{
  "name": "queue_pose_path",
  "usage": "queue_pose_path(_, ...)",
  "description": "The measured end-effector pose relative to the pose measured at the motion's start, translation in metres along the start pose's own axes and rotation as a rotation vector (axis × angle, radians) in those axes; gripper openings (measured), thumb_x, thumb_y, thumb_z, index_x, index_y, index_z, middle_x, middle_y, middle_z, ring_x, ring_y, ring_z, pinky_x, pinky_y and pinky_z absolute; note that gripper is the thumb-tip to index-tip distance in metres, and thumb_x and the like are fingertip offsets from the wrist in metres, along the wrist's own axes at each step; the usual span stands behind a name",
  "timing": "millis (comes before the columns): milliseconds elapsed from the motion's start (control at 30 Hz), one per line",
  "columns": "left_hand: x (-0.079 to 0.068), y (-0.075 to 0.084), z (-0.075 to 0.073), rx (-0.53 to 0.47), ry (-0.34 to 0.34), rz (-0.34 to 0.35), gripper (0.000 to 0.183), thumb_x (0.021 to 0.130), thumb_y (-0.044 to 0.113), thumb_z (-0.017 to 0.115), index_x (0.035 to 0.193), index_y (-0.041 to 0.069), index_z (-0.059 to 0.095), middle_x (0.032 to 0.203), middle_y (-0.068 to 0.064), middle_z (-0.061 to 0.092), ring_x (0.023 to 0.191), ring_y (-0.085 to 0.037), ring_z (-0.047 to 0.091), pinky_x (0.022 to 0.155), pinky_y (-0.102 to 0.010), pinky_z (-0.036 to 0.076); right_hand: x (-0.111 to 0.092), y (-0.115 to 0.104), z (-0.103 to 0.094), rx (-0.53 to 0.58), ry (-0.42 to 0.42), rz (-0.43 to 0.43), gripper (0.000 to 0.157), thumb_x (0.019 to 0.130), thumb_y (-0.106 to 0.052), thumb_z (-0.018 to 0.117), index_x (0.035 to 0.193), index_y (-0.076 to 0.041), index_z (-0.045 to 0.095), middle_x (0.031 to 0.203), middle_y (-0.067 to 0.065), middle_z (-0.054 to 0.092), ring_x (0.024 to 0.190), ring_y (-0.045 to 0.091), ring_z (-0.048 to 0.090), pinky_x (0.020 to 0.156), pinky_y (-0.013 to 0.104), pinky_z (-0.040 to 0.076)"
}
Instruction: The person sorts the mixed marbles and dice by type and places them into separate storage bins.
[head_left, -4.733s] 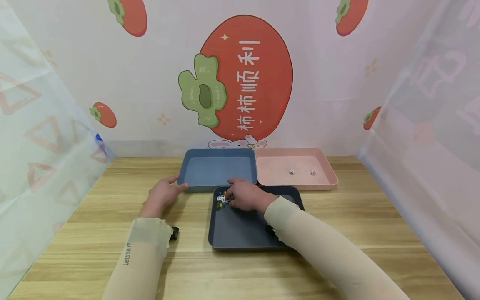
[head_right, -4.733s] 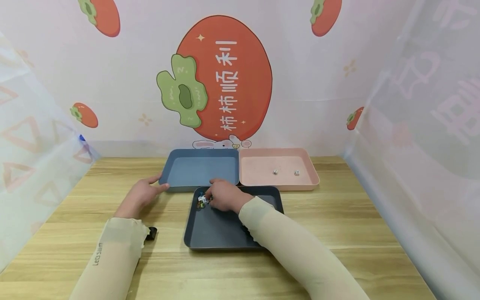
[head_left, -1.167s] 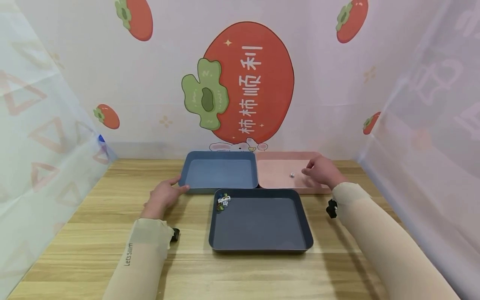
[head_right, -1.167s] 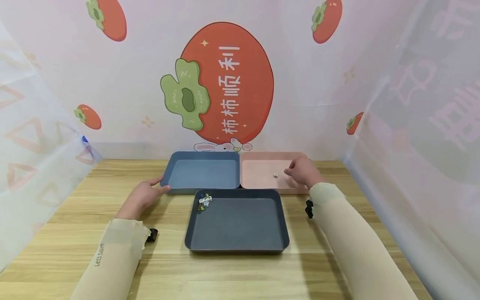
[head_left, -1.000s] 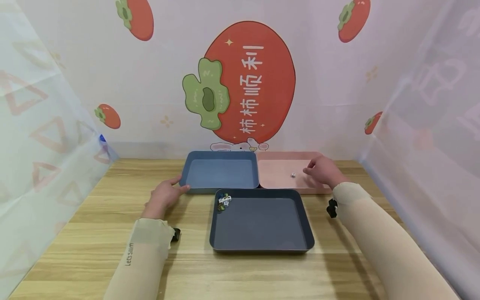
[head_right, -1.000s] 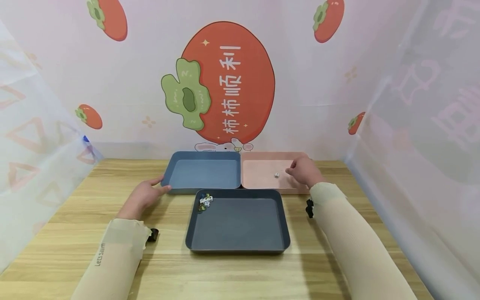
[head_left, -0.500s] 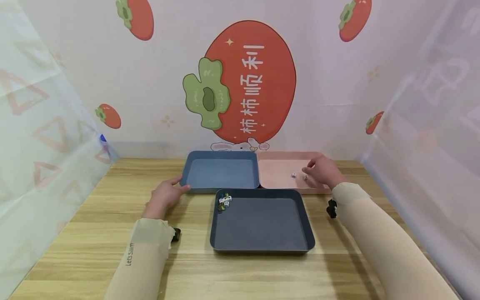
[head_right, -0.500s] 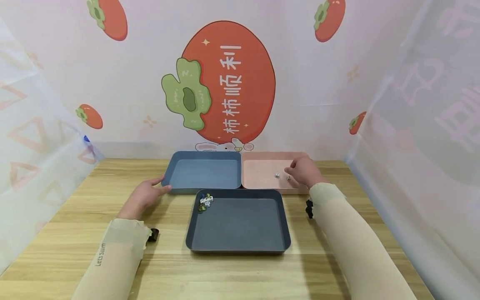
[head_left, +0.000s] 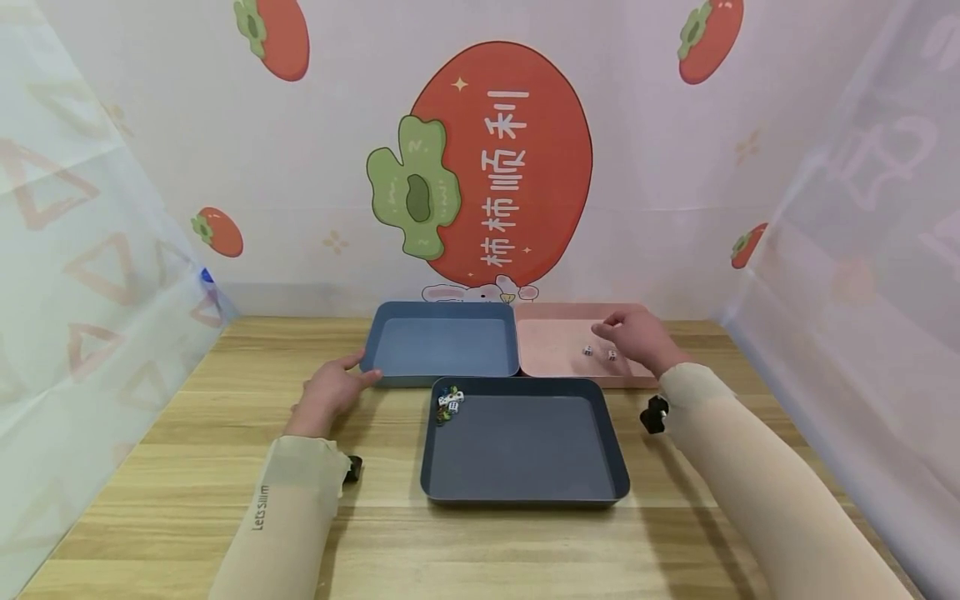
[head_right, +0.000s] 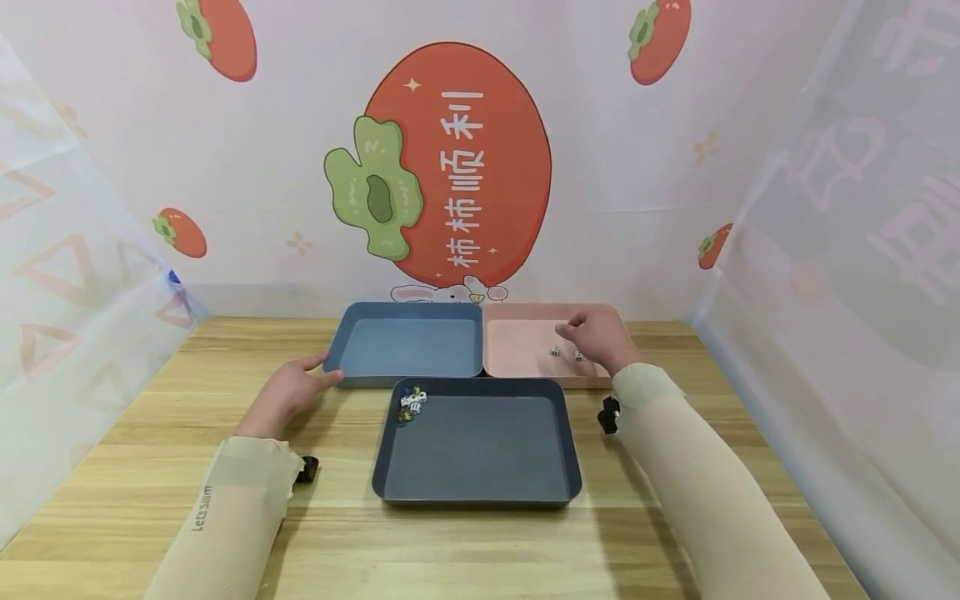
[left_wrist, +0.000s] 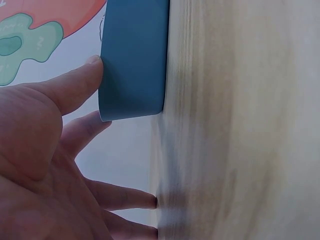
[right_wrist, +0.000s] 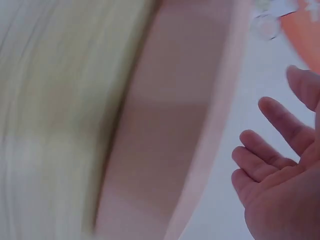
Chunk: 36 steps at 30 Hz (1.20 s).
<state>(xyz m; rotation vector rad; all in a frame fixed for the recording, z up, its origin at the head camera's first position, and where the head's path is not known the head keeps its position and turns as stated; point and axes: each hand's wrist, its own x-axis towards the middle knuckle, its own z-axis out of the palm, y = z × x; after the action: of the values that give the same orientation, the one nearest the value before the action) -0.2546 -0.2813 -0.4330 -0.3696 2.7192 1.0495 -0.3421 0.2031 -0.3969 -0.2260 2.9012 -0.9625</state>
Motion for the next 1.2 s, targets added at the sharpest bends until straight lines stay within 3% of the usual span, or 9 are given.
queue_pose_path(100, 0.0, 0.0, 0.0, 0.001, -0.003, 0.002, 0.077, 0.095, 0.06, 0.058, 0.159, 0.03, 0.027, 0.161, -0.022, 0.022, 0.135, -0.066, -0.009, 0.091, -0.087, -0.005, -0.005, -0.02, 0.001, 0.12, 0.008, 0.06, 0.048, 0.099, -0.05, 0.057, 0.124, -0.01, 0.068, 0.133, 0.011, 0.058, 0.112, 0.033, 0.053, 0.089, 0.049, 0.048)
queue_pose_path(200, 0.0, 0.0, 0.0, 0.001, -0.006, 0.002, 0.077, 0.095, 0.06, 0.058, 0.159, 0.03, 0.027, 0.161, -0.022, 0.021, 0.135, -0.067, -0.009, 0.091, -0.087, -0.005, -0.013, -0.047, 0.004, 0.143, 0.023, 0.158, 0.057, 0.094, -0.064, 0.055, 0.133, -0.023, 0.064, 0.138, 0.006, 0.055, 0.113, 0.032, 0.052, 0.083, 0.046, 0.052)
queue_pose_path(300, 0.0, 0.0, 0.0, -0.001, -0.009, 0.004, 0.078, 0.094, 0.06, 0.058, 0.159, 0.03, 0.026, 0.161, -0.022, 0.021, 0.135, -0.067, -0.008, 0.091, -0.087, -0.005, -0.016, -0.072, 0.013, 0.225, 0.029, 0.189, 0.058, 0.093, -0.064, 0.056, 0.135, -0.025, 0.062, 0.137, 0.004, 0.054, 0.114, 0.031, 0.05, 0.084, 0.047, 0.054)
queue_pose_path(433, 0.001, -0.002, 0.0, 0.005, -0.009, 0.007, 0.079, 0.094, 0.062, 0.057, 0.159, 0.03, 0.026, 0.16, -0.021, 0.023, 0.135, -0.067, -0.006, 0.091, -0.087, -0.004, -0.015, -0.097, 0.032, 0.422, 0.024, 0.091, 0.047, 0.098, -0.046, 0.061, 0.131, -0.013, 0.064, 0.133, 0.008, 0.056, 0.121, 0.033, 0.048, 0.098, 0.052, 0.047)
queue_pose_path(533, 0.002, -0.002, 0.0, 0.006, -0.007, 0.009, 0.078, 0.094, 0.061, 0.057, 0.159, 0.03, 0.027, 0.16, -0.021, 0.022, 0.135, -0.067, -0.007, 0.091, -0.088, -0.004, -0.017, -0.11, 0.048, 0.429, 0.026, -0.017, 0.039, 0.1, -0.036, 0.062, 0.127, -0.009, 0.067, 0.134, 0.008, 0.057, 0.125, 0.031, 0.048, 0.101, 0.051, 0.045)
queue_pose_path(667, 0.002, -0.002, 0.0, 0.003, -0.003, 0.008, 0.077, 0.094, 0.06, 0.058, 0.159, 0.03, 0.028, 0.161, -0.022, 0.021, 0.135, -0.067, -0.008, 0.091, -0.088, -0.004, -0.02, -0.12, 0.07, 0.274, 0.002, -0.162, 0.031, 0.098, -0.03, 0.065, 0.12, -0.009, 0.073, 0.137, 0.007, 0.057, 0.129, 0.029, 0.047, 0.101, 0.049, 0.046)
queue_pose_path(800, 0.002, -0.002, 0.0, 0.007, -0.004, 0.006, 0.078, 0.094, 0.061, 0.058, 0.159, 0.03, 0.028, 0.161, -0.022, 0.022, 0.135, -0.067, -0.007, 0.091, -0.088, -0.004, -0.023, -0.127, 0.093, 0.055, -0.086, -0.295, 0.028, 0.097, -0.029, 0.067, 0.117, -0.011, 0.076, 0.145, 0.01, 0.052, 0.136, 0.03, 0.041, 0.106, 0.048, 0.042)
queue_pose_path(967, 0.002, -0.001, 0.0, 0.001, -0.009, 0.005, 0.078, 0.094, 0.06, 0.059, 0.159, 0.029, 0.028, 0.161, -0.021, 0.022, 0.135, -0.067, -0.007, 0.091, -0.087, -0.005, -0.031, -0.134, 0.117, -0.127, -0.184, -0.449, 0.025, 0.095, -0.024, 0.07, 0.116, -0.011, 0.076, 0.151, 0.014, 0.044, 0.138, 0.03, 0.04, 0.11, 0.047, 0.038)
queue_pose_path(1200, 0.002, -0.002, 0.0, 0.003, -0.004, 0.005, 0.077, 0.095, 0.059, 0.058, 0.159, 0.03, 0.028, 0.161, -0.021, 0.022, 0.136, -0.066, -0.005, 0.091, -0.087, -0.005, -0.035, -0.14, 0.14, -0.291, -0.263, -0.546, 0.025, 0.094, -0.02, 0.071, 0.118, -0.013, 0.075, 0.151, 0.014, 0.044, 0.14, 0.028, 0.038, 0.109, 0.044, 0.039)
